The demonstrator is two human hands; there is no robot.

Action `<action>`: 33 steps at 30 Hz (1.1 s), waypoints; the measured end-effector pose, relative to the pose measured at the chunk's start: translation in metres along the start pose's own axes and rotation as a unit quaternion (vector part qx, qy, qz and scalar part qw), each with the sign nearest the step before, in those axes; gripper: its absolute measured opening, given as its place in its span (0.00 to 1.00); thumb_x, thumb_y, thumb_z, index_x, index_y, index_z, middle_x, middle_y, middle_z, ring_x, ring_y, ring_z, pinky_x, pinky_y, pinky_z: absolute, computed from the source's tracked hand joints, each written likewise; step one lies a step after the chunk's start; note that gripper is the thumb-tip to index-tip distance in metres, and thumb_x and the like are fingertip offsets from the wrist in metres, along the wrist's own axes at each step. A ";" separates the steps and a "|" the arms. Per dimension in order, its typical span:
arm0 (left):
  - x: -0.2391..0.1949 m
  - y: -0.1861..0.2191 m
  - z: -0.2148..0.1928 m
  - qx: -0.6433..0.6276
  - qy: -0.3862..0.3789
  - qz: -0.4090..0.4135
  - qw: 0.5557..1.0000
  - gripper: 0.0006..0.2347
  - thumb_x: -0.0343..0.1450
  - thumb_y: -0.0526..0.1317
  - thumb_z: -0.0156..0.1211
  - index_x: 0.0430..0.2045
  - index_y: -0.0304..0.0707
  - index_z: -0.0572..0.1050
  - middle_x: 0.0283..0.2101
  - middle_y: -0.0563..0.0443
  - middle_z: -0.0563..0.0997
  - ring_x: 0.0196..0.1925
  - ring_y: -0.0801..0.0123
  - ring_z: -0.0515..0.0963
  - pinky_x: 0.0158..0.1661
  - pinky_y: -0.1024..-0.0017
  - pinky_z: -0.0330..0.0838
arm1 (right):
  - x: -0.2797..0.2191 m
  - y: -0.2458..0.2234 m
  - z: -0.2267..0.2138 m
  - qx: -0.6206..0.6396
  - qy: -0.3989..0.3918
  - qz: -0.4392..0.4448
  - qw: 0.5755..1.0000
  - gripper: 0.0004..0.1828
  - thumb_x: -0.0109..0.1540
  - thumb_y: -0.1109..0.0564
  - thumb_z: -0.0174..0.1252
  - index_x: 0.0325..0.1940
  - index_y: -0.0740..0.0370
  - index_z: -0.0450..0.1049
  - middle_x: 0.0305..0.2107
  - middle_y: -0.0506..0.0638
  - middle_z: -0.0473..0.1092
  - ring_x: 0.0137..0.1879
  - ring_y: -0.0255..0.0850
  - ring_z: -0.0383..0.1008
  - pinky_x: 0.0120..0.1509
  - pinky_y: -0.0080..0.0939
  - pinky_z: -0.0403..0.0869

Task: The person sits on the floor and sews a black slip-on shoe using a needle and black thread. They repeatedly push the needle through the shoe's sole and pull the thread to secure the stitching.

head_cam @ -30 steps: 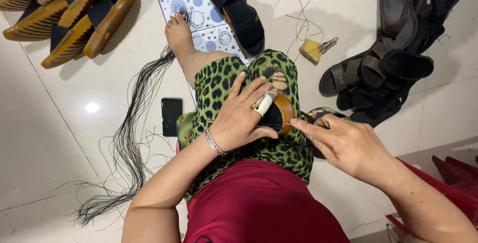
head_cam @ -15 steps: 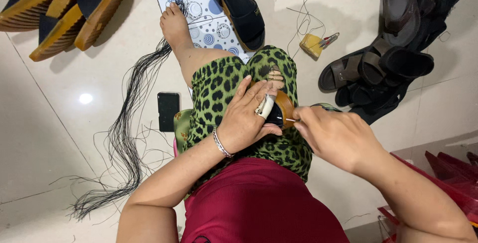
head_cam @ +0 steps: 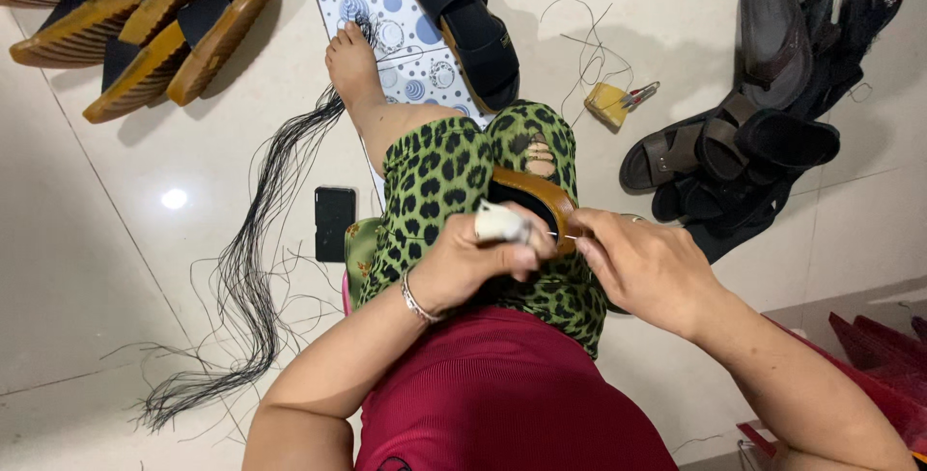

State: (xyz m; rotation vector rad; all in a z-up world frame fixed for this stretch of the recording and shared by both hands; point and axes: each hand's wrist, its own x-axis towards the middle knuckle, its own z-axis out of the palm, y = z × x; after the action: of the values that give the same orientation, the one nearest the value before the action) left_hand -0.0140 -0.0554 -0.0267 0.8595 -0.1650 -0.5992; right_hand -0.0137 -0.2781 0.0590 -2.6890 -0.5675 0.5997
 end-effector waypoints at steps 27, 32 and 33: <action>0.003 0.016 -0.012 0.258 0.183 0.043 0.948 0.15 0.69 0.32 0.66 0.49 0.27 0.75 0.16 0.53 0.74 0.20 0.76 0.70 0.25 0.79 0.67 | -0.049 0.021 0.019 0.356 0.169 0.068 0.917 0.11 0.56 0.51 0.69 0.39 0.57 0.83 0.35 0.52 0.78 0.33 0.40 0.79 0.37 0.36 0.74; -0.004 0.012 -0.009 0.386 0.179 0.059 0.903 0.09 0.69 0.31 0.64 0.41 0.30 0.80 0.13 0.48 0.73 0.15 0.62 0.75 0.21 0.70 0.69 | -0.029 0.002 0.064 0.649 0.174 0.050 0.739 0.15 0.69 0.61 0.52 0.28 0.69 0.70 0.28 0.62 0.67 0.20 0.35 0.60 0.17 0.31 0.67; -0.004 0.013 -0.009 0.387 0.178 0.060 0.903 0.09 0.69 0.31 0.64 0.41 0.30 0.80 0.13 0.48 0.73 0.15 0.62 0.75 0.21 0.70 0.69 | -0.035 0.002 0.068 0.649 0.176 0.048 0.738 0.15 0.69 0.61 0.52 0.28 0.69 0.70 0.28 0.62 0.67 0.20 0.35 0.60 0.17 0.31 0.67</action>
State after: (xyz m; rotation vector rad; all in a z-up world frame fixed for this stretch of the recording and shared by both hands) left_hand -0.0088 -0.0411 -0.0224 1.7030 -0.1203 -0.2331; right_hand -0.0732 -0.2806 0.0116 -1.3876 0.1394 0.2760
